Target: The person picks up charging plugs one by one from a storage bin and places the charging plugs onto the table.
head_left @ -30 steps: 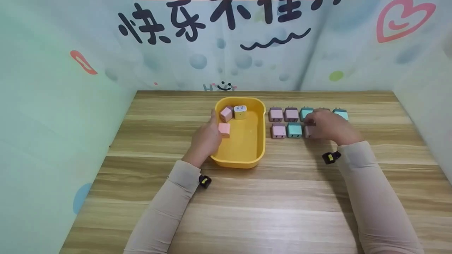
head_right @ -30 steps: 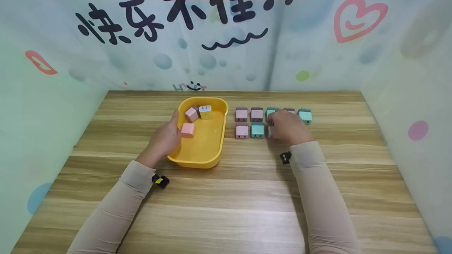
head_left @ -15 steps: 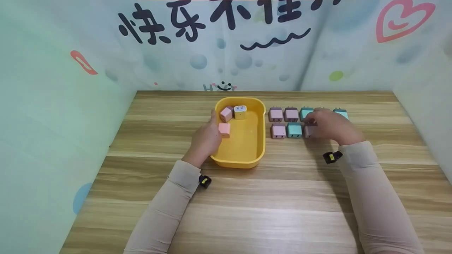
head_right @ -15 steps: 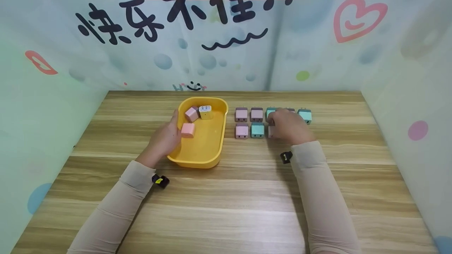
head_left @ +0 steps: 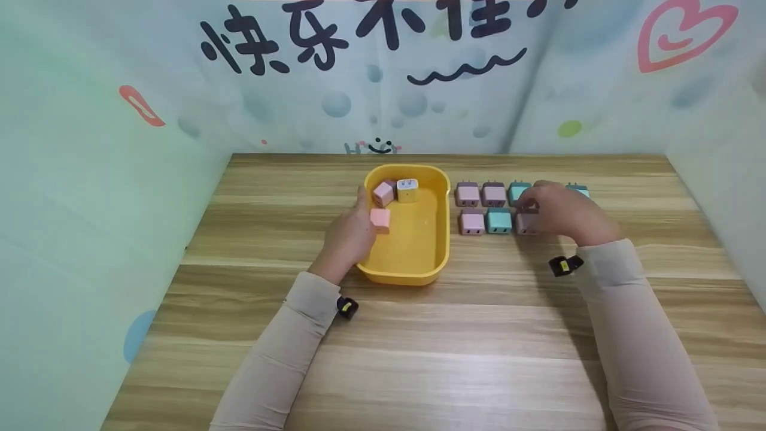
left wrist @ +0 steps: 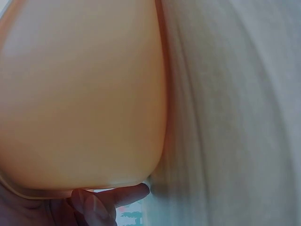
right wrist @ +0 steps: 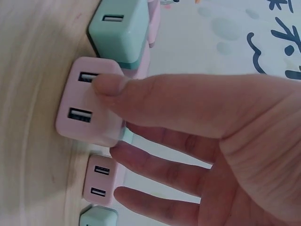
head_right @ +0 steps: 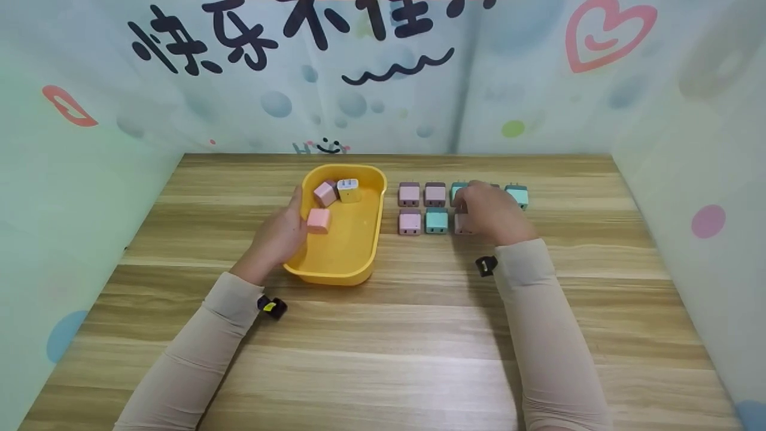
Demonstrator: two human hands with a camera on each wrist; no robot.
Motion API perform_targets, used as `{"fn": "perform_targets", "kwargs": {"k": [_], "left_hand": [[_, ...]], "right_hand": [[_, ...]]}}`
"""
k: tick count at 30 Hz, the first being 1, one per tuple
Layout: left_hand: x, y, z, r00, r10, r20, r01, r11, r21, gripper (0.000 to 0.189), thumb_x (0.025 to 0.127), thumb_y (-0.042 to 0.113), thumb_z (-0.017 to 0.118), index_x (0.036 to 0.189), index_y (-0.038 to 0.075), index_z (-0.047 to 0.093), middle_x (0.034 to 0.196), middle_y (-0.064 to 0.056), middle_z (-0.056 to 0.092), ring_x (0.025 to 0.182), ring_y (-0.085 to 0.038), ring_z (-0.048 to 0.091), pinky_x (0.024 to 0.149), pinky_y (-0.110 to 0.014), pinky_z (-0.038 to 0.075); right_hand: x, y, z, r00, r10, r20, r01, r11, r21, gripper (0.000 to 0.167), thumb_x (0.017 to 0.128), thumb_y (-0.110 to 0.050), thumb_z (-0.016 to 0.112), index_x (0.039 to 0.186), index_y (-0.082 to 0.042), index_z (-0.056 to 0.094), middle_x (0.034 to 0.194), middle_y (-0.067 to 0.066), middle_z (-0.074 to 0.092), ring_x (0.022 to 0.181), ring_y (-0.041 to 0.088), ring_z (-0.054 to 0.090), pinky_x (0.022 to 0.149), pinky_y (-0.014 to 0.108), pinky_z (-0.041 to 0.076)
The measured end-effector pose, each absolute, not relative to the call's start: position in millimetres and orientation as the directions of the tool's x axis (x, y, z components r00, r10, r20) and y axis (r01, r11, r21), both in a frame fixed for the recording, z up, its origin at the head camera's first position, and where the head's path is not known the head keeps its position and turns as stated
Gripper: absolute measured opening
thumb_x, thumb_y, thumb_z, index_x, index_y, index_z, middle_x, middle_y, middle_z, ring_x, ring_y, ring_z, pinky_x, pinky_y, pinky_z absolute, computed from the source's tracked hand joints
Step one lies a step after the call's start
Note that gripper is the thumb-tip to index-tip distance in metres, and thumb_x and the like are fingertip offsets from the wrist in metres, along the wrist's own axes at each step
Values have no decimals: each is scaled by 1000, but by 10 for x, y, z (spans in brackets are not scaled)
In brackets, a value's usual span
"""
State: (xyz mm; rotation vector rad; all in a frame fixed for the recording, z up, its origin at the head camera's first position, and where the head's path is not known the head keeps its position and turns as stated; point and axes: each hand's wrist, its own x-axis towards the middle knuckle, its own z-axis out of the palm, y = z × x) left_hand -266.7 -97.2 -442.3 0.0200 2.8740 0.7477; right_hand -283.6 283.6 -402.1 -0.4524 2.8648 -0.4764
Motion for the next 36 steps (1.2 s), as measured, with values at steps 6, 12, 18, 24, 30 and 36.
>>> {"fn": "perform_targets", "kwargs": {"k": [6,12,18,24,30,36], "left_hand": [[-2689,-967,-4427,-988,42,-147,-31,888,459,97,105,39,66,172,9,3,115,-16,66,92,-26,64,84,-41,55],[-2684,-971,-4432,-989,48,-139,-20,891,453,96,106,37,66,172,8,3,111,-15,66,89,-27,63,83,-40,55],[-2675,-969,-4419,-987,47,-154,-30,886,462,90,110,33,60,172,10,0,110,-14,65,89,-26,63,81,-38,54],[-2666,-968,-4416,-986,53,-160,-26,890,456,87,112,31,56,172,11,-2,110,-13,63,91,-27,63,80,-37,53],[-2668,-967,-4417,-986,57,-154,-21,884,467,85,112,30,57,172,11,0,110,-14,65,89,-27,63,78,-37,53],[-2653,-969,-4417,-986,58,-155,-25,876,482,79,114,24,51,173,13,0,95,-12,61,81,-26,63,72,-34,53]], "right_hand": [[-2787,2834,-3922,-918,-380,-111,-334,894,-299,40,93,-13,78,127,5,71,118,23,63,93,34,62,85,56,54],[-2743,2783,-3845,-910,-404,-91,-368,890,-271,48,98,-17,75,138,6,65,136,29,58,107,42,63,93,61,53],[-2723,2752,-3814,-901,-429,-68,-397,876,-272,53,102,-19,72,147,5,57,149,30,51,135,53,50,106,67,45],[-2690,2679,-3790,-899,-437,-38,-412,871,-267,56,103,-21,71,152,0,55,153,28,49,140,52,47,110,67,42],[-2618,2569,-3734,-890,-456,18,-445,858,-257,53,101,-19,74,150,-6,59,150,23,53,136,48,51,108,65,45],[-2551,2493,-3678,-875,-480,60,-479,843,-243,51,100,-17,77,147,-7,61,150,20,54,137,45,52,111,63,45]]}}
